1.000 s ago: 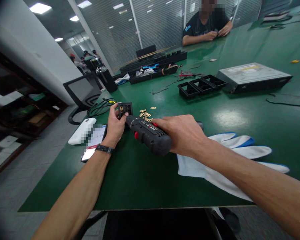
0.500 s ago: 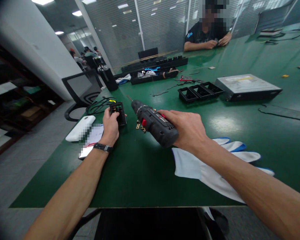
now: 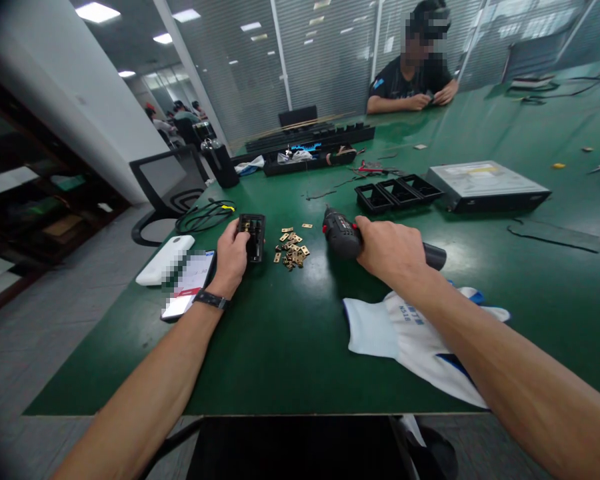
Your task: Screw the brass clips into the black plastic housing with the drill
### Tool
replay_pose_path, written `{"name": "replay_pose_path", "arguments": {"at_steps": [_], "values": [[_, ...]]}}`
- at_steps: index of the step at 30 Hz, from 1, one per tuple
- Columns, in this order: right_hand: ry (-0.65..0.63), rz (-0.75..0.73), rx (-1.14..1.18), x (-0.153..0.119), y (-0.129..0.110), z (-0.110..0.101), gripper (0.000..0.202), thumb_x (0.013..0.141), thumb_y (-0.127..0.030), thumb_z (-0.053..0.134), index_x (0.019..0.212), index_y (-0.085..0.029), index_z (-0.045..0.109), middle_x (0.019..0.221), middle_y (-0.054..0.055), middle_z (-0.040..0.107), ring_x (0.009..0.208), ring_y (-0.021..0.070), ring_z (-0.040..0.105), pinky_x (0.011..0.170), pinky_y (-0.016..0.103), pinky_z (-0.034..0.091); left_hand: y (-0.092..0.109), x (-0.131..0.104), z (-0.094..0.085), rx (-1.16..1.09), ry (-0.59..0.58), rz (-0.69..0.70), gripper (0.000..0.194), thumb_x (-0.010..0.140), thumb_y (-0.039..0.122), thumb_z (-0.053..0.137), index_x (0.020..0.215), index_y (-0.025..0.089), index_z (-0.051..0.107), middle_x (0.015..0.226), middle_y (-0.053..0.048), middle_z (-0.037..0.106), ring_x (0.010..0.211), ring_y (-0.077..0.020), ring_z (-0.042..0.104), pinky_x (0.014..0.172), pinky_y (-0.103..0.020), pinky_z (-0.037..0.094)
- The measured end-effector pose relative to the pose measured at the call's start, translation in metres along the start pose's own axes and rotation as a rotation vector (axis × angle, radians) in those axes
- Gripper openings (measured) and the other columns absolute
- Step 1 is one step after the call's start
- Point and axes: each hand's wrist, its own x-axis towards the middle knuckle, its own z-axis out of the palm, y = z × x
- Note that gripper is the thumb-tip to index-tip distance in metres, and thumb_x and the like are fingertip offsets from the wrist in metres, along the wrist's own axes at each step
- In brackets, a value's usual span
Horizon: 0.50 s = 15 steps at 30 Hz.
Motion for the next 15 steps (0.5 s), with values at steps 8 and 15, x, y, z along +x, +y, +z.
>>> {"name": "replay_pose_path", "arguments": {"at_steps": [8, 15], "values": [[-0.131, 0.027, 0.001, 0.006, 0.01, 0.009, 0.06, 0.096, -0.037, 0.056, 0.153, -0.02, 0.054, 0.118, 0.022, 0.079, 0.098, 0.0431, 0.077, 0.069, 0.046, 0.053, 0.021, -0.007, 0.002, 0.02, -0.009, -0.192, 0.041, 0.088, 0.02, 0.061, 0.129, 0.018, 0.059, 0.104, -0.007, 0.077, 0.083, -0.0214, 0.072, 0.079, -0.036, 0.059], [-0.244, -0.009, 0.028, 0.011, 0.014, 0.006, 0.085, 0.091, -0.036, 0.062, 0.169, -0.02, 0.034, 0.141, 0.021, 0.071, 0.12, 0.0434, 0.071, 0.087, 0.051, 0.057, 0.023, 0.005, -0.009, 0.163, -0.075, -0.09, 0.026, 0.084, 0.024, 0.066, 0.106, 0.016, 0.077, 0.105, -0.009, 0.081, 0.098, -0.0228, 0.074, 0.095, -0.036, 0.057]]}}
